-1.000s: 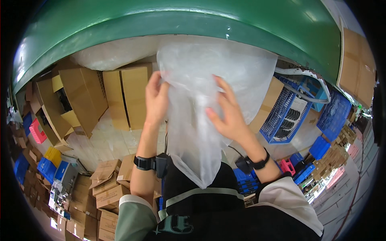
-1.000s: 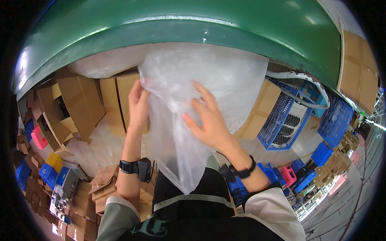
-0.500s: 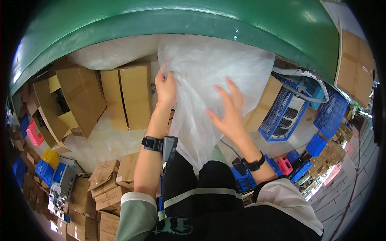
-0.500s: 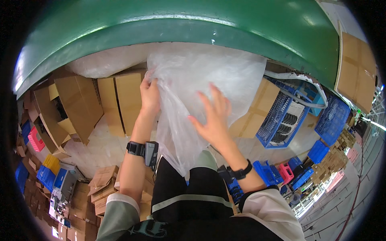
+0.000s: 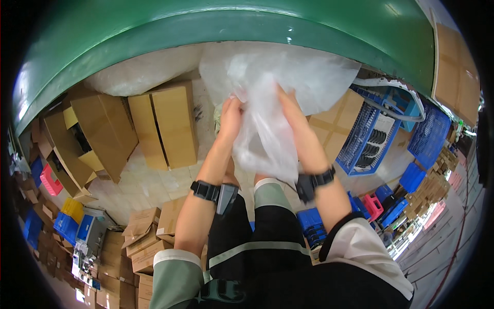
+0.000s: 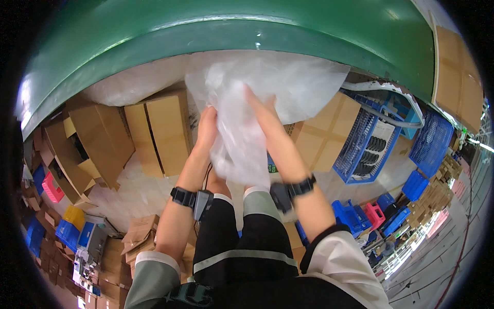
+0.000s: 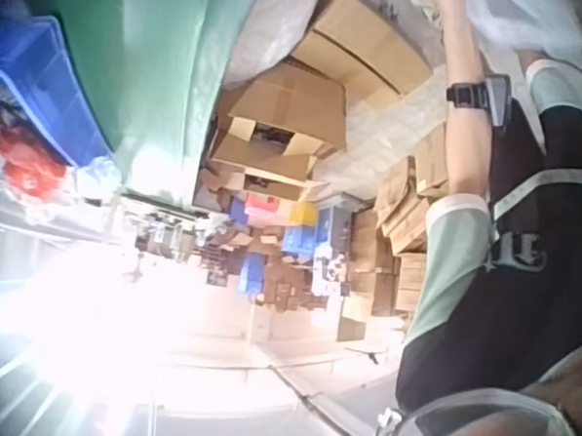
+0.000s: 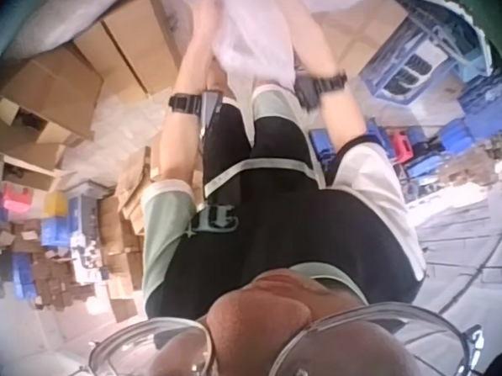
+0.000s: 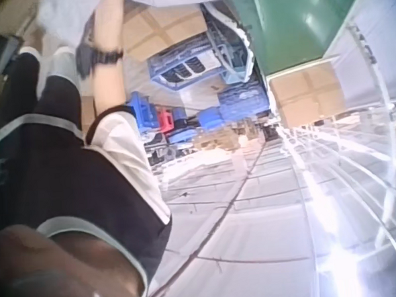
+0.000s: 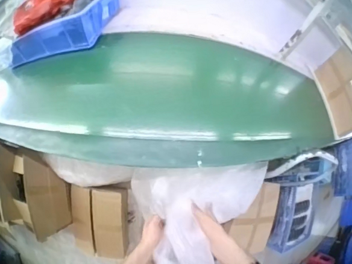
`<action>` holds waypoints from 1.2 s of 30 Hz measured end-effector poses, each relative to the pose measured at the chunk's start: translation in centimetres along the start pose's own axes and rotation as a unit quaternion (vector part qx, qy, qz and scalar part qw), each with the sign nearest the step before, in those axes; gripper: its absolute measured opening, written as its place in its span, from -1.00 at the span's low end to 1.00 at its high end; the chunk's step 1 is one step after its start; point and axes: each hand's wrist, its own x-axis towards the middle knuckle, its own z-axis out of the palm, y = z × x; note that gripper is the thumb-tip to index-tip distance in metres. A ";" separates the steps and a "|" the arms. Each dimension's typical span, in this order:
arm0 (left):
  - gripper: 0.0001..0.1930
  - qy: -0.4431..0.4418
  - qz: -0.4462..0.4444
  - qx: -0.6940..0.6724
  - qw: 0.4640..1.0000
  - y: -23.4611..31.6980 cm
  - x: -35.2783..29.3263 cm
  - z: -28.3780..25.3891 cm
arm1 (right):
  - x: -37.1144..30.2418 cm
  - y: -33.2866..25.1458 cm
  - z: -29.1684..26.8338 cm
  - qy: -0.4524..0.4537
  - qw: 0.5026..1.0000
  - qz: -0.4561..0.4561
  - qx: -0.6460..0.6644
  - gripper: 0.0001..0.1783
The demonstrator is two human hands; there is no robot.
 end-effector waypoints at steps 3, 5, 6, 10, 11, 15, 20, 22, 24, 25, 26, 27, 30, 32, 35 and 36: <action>-0.45 -0.054 0.021 0.071 0.996 0.5 -1.7 -0.3 | 7.9 0.0 3.3 0.088 0.987 -0.028 -0.132 0.17; -0.41 -0.070 0.119 0.183 0.973 0.4 -0.6 -2.9 | 11.6 0.7 5.0 0.060 0.993 -0.049 -0.092 0.11; -0.41 -0.073 0.117 0.183 0.974 0.4 -0.8 -2.5 | 13.4 1.2 4.2 0.046 0.996 -0.059 -0.054 0.09; -0.05 -0.001 0.353 0.468 0.810 2.2 -3.1 -1.4 | 18.6 2.4 1.2 -0.044 0.990 -0.077 0.108 -0.02; 0.02 0.021 0.364 0.470 0.804 2.1 -3.5 -1.0 | 19.4 2.5 0.1 -0.062 0.985 -0.079 0.139 -0.05; 0.20 -0.003 0.351 0.477 0.806 -0.1 1.1 4.7 | 20.6 3.2 -9.6 -0.121 0.955 -0.131 0.236 -0.14; -0.01 0.154 0.459 0.193 0.853 -1.2 14.4 -2.0 | 6.0 2.7 -0.3 -0.131 0.985 0.019 0.109 -0.24; -0.16 0.174 0.342 0.242 0.891 -2.7 16.3 0.9 | 1.5 2.5 -3.7 -0.013 0.997 -0.065 -0.033 -0.16; -0.29 0.203 0.221 0.295 0.907 -3.8 17.0 2.3 | -2.9 2.9 -4.1 0.081 0.951 -0.192 -0.229 -0.03; -0.38 0.229 0.210 0.320 0.895 -4.1 17.4 2.7 | -3.8 2.9 -4.2 0.162 0.845 -0.306 -0.407 0.09; -0.47 0.260 0.198 0.346 0.880 -4.3 17.5 2.7 | -3.3 3.5 -4.0 0.158 0.844 -0.307 -0.410 0.09; -0.47 0.259 0.198 0.343 0.881 -4.5 17.5 2.8 | -2.4 4.5 -3.7 0.166 0.773 -0.365 -0.492 0.13; -0.46 0.158 0.149 0.420 0.881 -4.5 16.9 2.1 | 4.0 6.5 -4.3 0.126 0.656 -0.404 -0.625 0.17; -0.43 0.074 0.123 0.445 0.884 -3.7 16.5 0.7 | 10.7 6.0 -3.9 0.083 0.590 -0.373 -0.711 0.14; -0.45 0.086 0.186 0.483 0.851 -1.1 15.1 -3.5 | 17.8 2.8 0.6 0.065 0.558 -0.160 -0.812 0.06; -0.45 0.084 0.191 0.477 0.854 0.0 14.0 -2.4 | 20.5 1.6 -0.7 0.070 0.552 -0.162 -0.815 0.06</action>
